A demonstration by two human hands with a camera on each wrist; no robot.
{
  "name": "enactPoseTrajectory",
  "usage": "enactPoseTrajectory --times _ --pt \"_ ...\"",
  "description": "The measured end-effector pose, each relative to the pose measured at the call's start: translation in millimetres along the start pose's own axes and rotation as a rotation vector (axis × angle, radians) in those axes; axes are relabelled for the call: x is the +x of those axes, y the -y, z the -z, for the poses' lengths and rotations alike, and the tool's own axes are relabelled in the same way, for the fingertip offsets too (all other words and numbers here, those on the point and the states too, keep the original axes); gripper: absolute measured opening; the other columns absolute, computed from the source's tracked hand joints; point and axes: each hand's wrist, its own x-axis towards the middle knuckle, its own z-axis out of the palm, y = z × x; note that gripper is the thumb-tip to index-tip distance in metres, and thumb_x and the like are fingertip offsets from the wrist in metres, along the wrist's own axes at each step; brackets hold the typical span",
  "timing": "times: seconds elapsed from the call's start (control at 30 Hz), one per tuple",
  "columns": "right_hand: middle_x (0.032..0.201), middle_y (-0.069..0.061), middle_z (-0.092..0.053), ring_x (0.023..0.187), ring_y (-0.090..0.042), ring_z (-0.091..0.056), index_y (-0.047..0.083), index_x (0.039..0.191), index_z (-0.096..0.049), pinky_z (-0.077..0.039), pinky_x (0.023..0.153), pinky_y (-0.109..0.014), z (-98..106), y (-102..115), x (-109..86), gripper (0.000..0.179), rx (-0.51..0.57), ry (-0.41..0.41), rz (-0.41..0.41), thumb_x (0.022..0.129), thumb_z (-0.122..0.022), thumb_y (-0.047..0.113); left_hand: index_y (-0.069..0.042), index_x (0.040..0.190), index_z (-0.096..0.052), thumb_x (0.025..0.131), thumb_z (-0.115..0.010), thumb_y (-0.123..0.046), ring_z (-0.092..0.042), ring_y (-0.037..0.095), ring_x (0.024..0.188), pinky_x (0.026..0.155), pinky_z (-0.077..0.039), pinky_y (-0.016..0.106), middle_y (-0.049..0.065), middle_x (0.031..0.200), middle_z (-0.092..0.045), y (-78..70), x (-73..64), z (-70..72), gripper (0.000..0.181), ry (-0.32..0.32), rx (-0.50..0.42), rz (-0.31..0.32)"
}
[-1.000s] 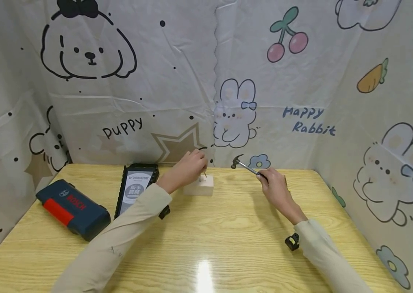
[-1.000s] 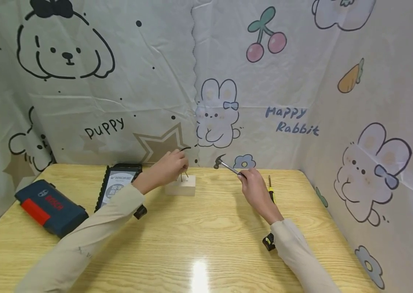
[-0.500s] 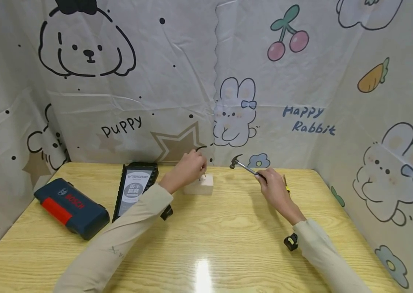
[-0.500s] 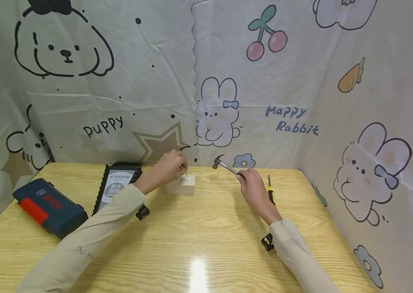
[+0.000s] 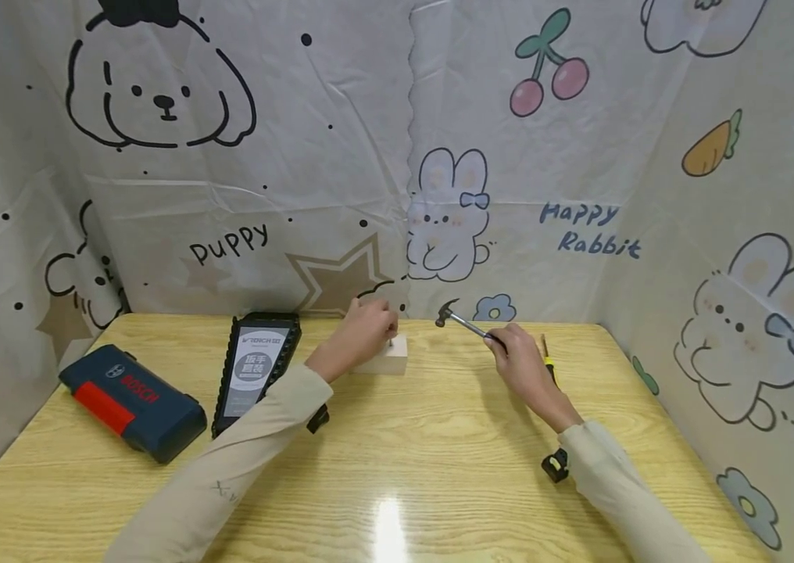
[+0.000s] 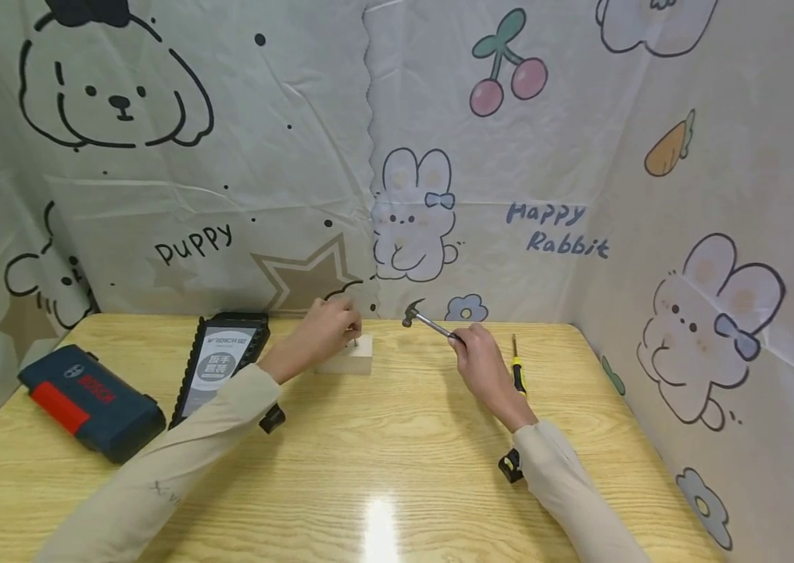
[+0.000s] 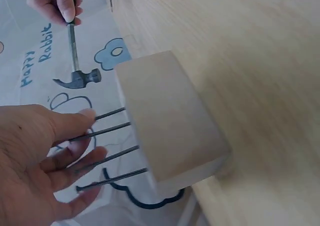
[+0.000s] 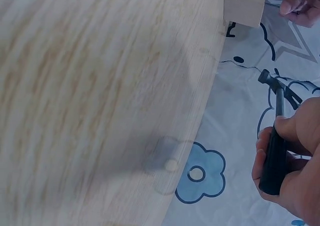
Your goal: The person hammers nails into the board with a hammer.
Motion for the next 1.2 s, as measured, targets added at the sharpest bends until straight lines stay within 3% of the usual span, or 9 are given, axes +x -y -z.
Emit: enactPoseTrajectory --times 0.13,0.3,0.37,0.47,0.6,0.87,1.1,1.2 --pt "0.090 -0.016 -0.064 0.075 -0.022 -0.054 -0.008 0.107 -0.074 -0.046 0.064 -0.035 -1 0 -0.3 0.015 0.003 -0.001 0.001 0.104 -0.063 0.002 -0.008 0.098 -0.076 0.100 -0.072 -0.013 -0.069 0.018 0.087 0.084 -0.057 0.038 0.006 0.096 -0.075 9.2 -2.5 -10.1 0.006 -0.022 -0.172 0.021" --pt "0.090 -0.015 -0.063 0.073 -0.020 -0.051 -0.008 0.107 -0.074 -0.045 0.062 -0.032 -2 2 -0.9 0.015 0.009 0.014 -0.002 0.104 -0.064 0.002 -0.008 0.103 -0.077 0.096 -0.077 -0.013 -0.073 0.016 0.083 0.076 -0.060 0.033 0.006 0.094 -0.079 21.5 -7.8 -25.4 0.009 -0.117 -0.379 0.058" --pt "0.089 -0.015 -0.063 0.073 -0.020 -0.051 -0.007 0.107 -0.074 -0.045 0.062 -0.032 -3 2 -1.1 0.015 0.013 0.014 -0.004 0.103 -0.064 0.003 -0.007 0.105 -0.077 0.094 -0.080 -0.014 -0.074 0.016 0.082 0.074 -0.060 0.034 0.006 0.093 -0.080 24.4 -9.1 -30.7 0.013 -0.179 -0.397 0.042" --pt "0.090 -0.015 -0.063 0.073 -0.020 -0.052 -0.008 0.108 -0.074 -0.045 0.063 -0.032 -3 4 -1.1 0.015 0.020 0.009 0.002 0.103 -0.065 0.003 -0.010 0.102 -0.077 0.091 -0.083 -0.016 -0.075 0.016 0.081 0.085 -0.056 0.040 0.004 0.090 -0.080 26.7 -10.0 -36.4 0.014 -0.271 -0.370 0.008" --pt "0.091 -0.016 -0.064 0.075 -0.021 -0.053 -0.008 0.108 -0.074 -0.046 0.064 -0.034 -3 7 -0.6 0.015 0.022 -0.004 0.020 0.102 -0.065 0.002 -0.010 0.096 -0.077 0.087 -0.086 -0.017 -0.074 0.017 0.079 0.091 -0.047 0.050 0.002 0.087 -0.080 28.0 -10.5 -40.7 0.014 -0.342 -0.365 0.009" --pt "0.092 -0.017 -0.065 0.075 -0.021 -0.054 -0.008 0.108 -0.074 -0.047 0.065 -0.034 -3 11 -0.6 0.014 0.034 -0.013 0.030 0.102 -0.066 0.002 -0.011 0.090 -0.071 0.088 -0.086 -0.017 -0.071 0.016 0.080 0.073 -0.057 0.034 0.003 0.088 -0.076 26.4 -13.0 -42.1 0.016 -0.285 -0.587 0.152" --pt "0.091 -0.015 -0.065 0.073 -0.020 -0.051 -0.006 0.107 -0.075 -0.044 0.064 -0.033 -3 13 -1.5 0.014 0.043 -0.009 0.018 0.102 -0.067 0.004 -0.012 0.089 -0.075 0.086 -0.088 -0.019 -0.064 0.015 0.077 0.068 -0.051 0.025 0.002 0.090 -0.075 30.9 -15.3 -48.6 0.015 -0.254 -0.785 0.221" --pt "0.092 -0.016 -0.066 0.075 -0.021 -0.053 -0.006 0.108 -0.075 -0.046 0.065 -0.034 -3 14 -1.4 0.014 0.046 -0.022 0.030 0.102 -0.067 0.004 -0.013 0.091 -0.076 0.087 -0.087 -0.021 -0.062 0.014 0.079 0.070 -0.050 0.024 0.001 0.091 -0.075 35.3 -16.1 -52.3 0.014 -0.226 -0.827 0.237"
